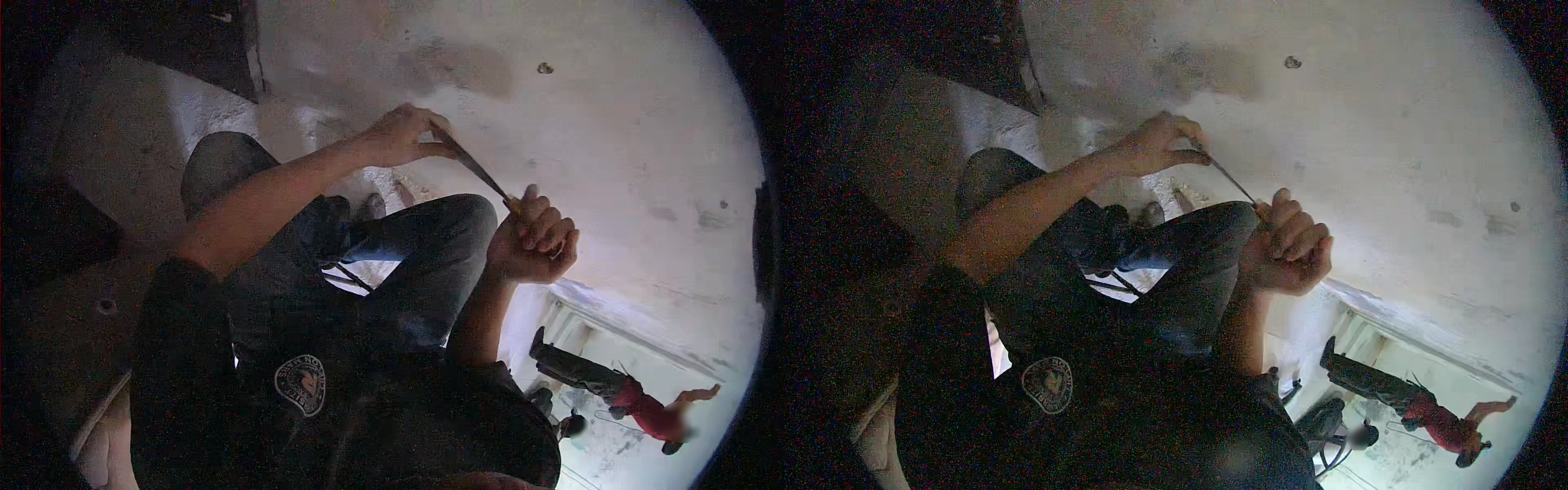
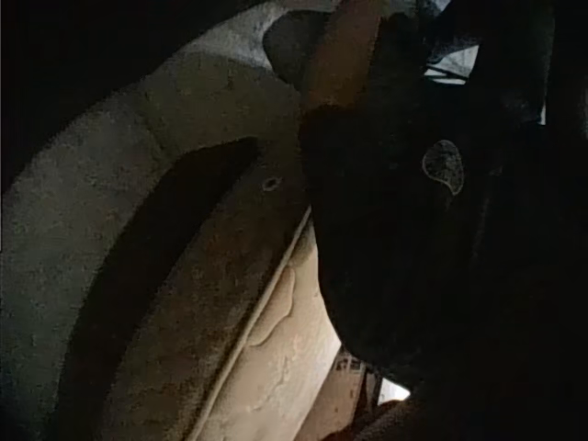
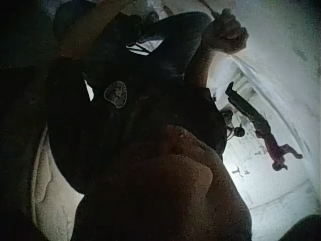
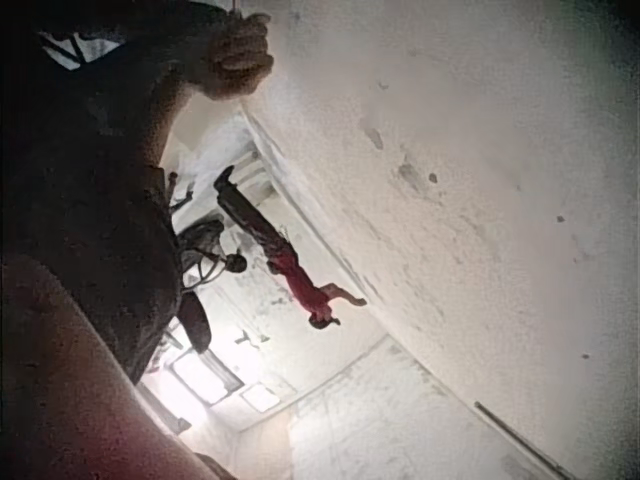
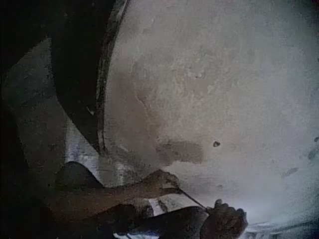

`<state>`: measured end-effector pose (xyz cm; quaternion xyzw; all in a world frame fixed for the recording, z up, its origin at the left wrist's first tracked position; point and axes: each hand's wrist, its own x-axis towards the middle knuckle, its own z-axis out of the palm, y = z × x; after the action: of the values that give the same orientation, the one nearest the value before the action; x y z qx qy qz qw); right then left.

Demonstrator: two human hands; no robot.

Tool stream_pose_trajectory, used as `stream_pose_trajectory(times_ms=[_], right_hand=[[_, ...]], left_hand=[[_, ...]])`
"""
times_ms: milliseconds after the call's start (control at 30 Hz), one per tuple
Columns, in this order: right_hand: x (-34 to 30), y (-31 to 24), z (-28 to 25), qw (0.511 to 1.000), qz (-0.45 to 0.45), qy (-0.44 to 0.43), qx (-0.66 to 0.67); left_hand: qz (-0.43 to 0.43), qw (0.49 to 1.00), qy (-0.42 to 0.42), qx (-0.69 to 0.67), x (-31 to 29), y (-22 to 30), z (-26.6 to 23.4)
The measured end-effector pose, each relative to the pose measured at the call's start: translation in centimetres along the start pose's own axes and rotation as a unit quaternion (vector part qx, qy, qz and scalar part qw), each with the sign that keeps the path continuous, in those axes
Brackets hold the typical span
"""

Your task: The person scrapes and smooths a section of the ceiling with a putty knife.

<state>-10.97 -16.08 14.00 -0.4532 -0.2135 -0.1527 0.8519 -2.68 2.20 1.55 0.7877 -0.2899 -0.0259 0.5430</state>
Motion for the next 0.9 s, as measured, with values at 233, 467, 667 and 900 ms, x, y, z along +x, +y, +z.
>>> stream_pose_trajectory(times_ms=[233,467,667,900], right_hand=[[-1.5,-4.3,-0.2,0.940,0.082,0.002,-0.331],[-3.2,-8.7,-0.5,0.789,0.444,-0.081,-0.417],[-6.1,-6.9,-3.0,0.673,0.351,-0.197,-0.620],[-3.8,-5.9,-9.0,0.607,0.184,-0.114,-0.764]], left_hand=[[-0.064,0.970,-0.022,-0.234,-0.4,1.3,0.1],[-0.006,0.989,-0.027,-0.148,-0.2,1.7,-0.6],[0.142,0.968,-0.029,0.206,-1.1,1.3,0.4],[0.058,0.960,-0.062,0.267,-1.9,-0.3,0.6]])
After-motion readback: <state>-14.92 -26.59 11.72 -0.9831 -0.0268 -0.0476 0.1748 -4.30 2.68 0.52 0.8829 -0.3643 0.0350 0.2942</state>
